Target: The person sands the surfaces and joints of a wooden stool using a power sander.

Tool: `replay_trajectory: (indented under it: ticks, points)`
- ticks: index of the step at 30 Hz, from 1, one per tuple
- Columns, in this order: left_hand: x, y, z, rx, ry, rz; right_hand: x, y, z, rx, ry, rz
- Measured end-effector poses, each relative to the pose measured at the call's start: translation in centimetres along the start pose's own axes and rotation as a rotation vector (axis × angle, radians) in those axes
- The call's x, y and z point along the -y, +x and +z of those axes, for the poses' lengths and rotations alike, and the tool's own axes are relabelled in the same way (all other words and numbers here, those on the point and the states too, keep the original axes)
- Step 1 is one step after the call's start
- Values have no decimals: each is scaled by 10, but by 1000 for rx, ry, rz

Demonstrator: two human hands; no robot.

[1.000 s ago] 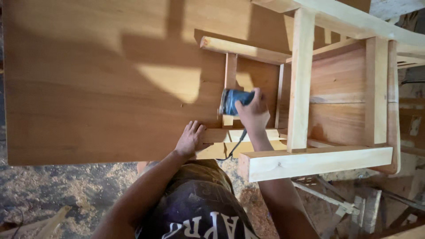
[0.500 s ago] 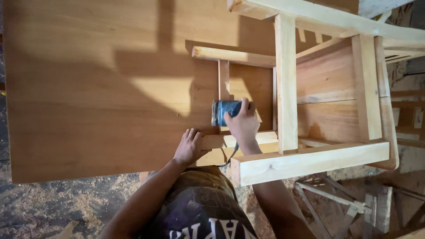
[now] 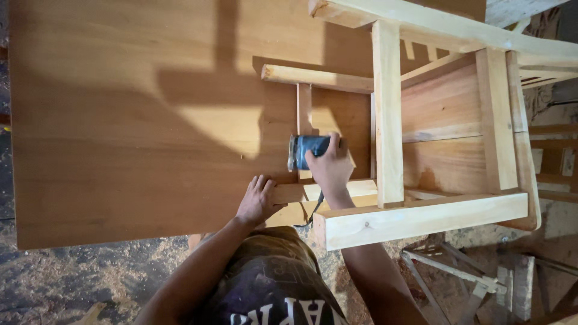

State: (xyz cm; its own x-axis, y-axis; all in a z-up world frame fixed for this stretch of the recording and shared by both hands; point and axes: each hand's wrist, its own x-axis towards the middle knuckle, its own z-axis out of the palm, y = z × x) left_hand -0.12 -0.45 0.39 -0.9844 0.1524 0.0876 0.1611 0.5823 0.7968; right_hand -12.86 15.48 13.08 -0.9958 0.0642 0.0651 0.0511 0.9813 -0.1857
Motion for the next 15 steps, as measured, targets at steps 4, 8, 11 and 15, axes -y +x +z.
replay_trajectory:
  ticks: [4,8,11,15]
  points:
    - [4,1,6,-75,24,29,9,41,6,91,95,129]
    - [6,4,3,-30,-17,12,3,32,4,-18,48,43]
    - [2,0,1,-42,-8,16,-5,-2,1,-7,46,32]
    - [2,1,-3,-72,-26,63,-13,-22,-4,-17,44,-1]
